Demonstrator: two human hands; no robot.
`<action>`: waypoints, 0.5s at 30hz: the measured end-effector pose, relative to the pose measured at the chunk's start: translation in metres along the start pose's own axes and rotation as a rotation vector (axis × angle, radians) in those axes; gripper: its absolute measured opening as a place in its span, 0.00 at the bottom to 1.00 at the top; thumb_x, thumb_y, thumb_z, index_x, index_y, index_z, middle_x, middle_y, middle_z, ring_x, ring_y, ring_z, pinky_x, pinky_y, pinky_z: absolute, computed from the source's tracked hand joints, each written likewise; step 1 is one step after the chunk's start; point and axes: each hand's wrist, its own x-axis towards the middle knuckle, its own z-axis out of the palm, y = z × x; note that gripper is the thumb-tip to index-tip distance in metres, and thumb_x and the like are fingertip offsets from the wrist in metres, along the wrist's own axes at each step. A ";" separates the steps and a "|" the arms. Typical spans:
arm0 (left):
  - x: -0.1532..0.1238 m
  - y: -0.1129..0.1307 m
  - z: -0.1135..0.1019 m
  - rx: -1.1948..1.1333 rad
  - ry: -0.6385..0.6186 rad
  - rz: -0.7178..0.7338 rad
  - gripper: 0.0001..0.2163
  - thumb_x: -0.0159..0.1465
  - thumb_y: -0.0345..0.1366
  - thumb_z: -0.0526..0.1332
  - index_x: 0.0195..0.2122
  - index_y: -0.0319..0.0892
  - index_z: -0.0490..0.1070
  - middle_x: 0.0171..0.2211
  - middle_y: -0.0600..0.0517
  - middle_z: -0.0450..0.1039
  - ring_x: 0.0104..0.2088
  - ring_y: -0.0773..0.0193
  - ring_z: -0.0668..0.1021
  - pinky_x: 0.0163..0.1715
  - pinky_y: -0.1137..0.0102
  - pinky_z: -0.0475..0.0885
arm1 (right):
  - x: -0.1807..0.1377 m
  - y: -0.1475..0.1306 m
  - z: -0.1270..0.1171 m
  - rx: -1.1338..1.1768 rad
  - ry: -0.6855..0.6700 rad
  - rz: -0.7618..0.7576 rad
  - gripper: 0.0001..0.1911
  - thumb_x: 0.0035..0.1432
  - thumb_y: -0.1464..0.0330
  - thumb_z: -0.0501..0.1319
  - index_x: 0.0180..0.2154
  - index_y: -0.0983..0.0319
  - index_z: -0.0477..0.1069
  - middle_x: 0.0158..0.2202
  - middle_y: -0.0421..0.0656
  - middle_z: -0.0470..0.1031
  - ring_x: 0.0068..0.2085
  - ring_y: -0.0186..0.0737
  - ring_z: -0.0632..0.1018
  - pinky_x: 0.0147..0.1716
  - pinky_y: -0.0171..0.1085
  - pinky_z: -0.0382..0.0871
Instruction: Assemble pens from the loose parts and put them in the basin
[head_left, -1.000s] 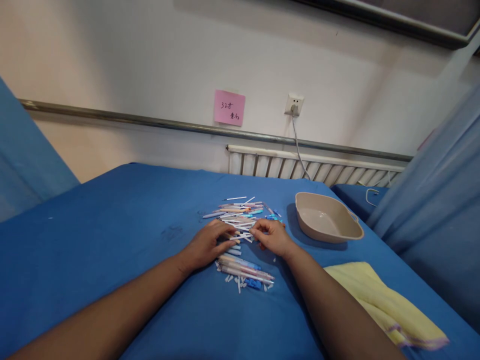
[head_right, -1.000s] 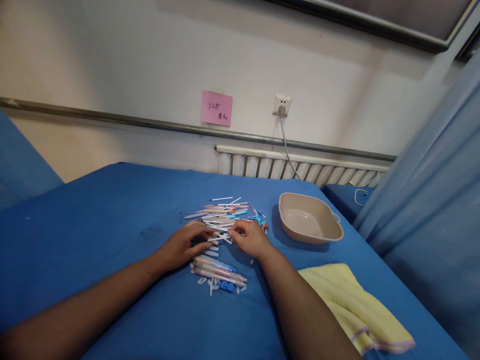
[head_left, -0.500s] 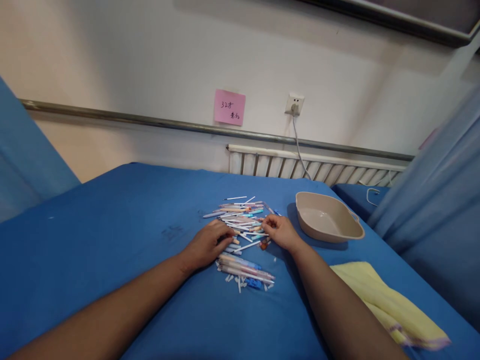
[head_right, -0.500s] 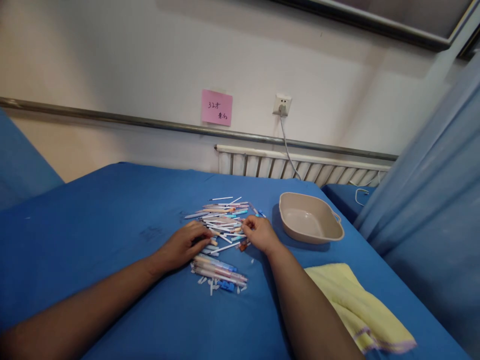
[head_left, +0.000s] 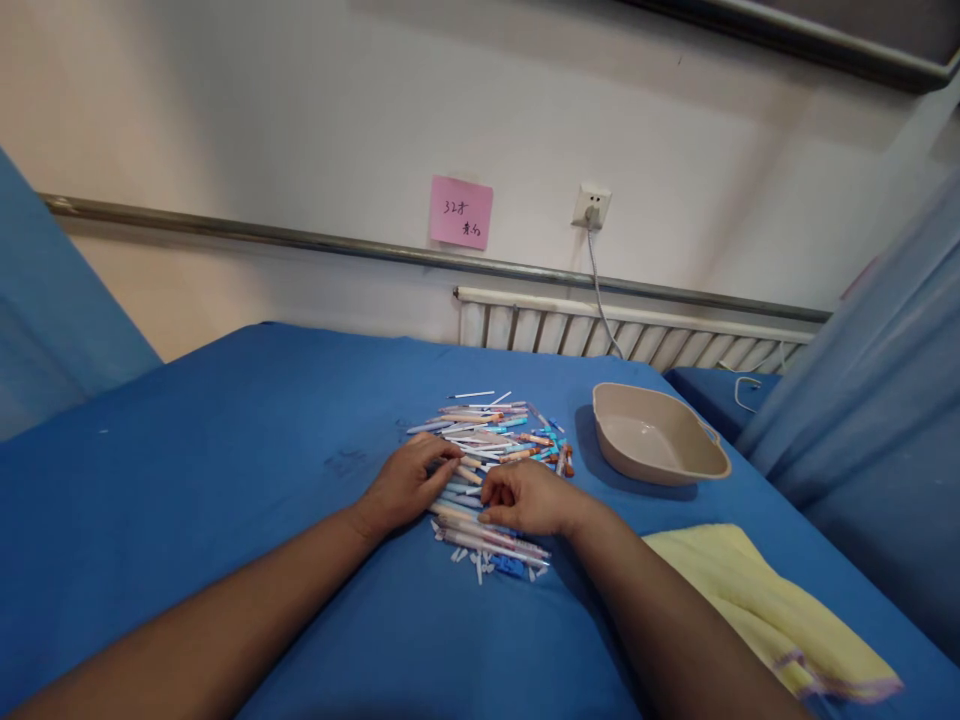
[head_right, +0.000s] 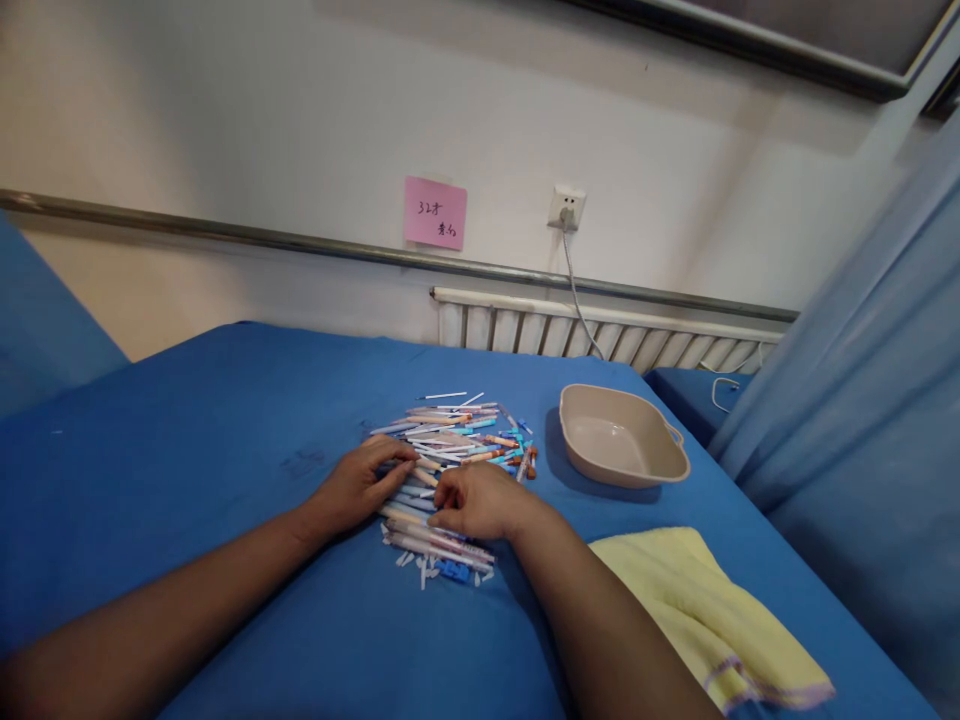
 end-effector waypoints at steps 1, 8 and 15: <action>0.000 0.000 0.000 -0.003 0.001 -0.005 0.09 0.63 0.37 0.54 0.37 0.42 0.73 0.33 0.49 0.74 0.37 0.61 0.72 0.41 0.67 0.66 | 0.000 -0.002 0.001 -0.047 0.003 -0.013 0.07 0.48 0.67 0.65 0.32 0.60 0.70 0.24 0.36 0.71 0.24 0.31 0.69 0.22 0.29 0.56; 0.000 0.000 -0.001 -0.008 -0.006 -0.022 0.10 0.63 0.38 0.54 0.37 0.42 0.72 0.34 0.50 0.74 0.37 0.62 0.73 0.41 0.67 0.66 | -0.002 -0.007 -0.003 -0.247 0.064 -0.041 0.10 0.47 0.67 0.65 0.35 0.60 0.71 0.31 0.40 0.74 0.30 0.36 0.71 0.27 0.32 0.57; 0.000 0.001 -0.001 -0.029 0.015 -0.034 0.10 0.63 0.38 0.54 0.37 0.42 0.73 0.34 0.49 0.74 0.37 0.61 0.73 0.41 0.67 0.66 | 0.002 0.019 -0.003 -0.081 0.129 -0.012 0.05 0.53 0.66 0.63 0.33 0.60 0.72 0.31 0.39 0.73 0.32 0.35 0.72 0.31 0.32 0.60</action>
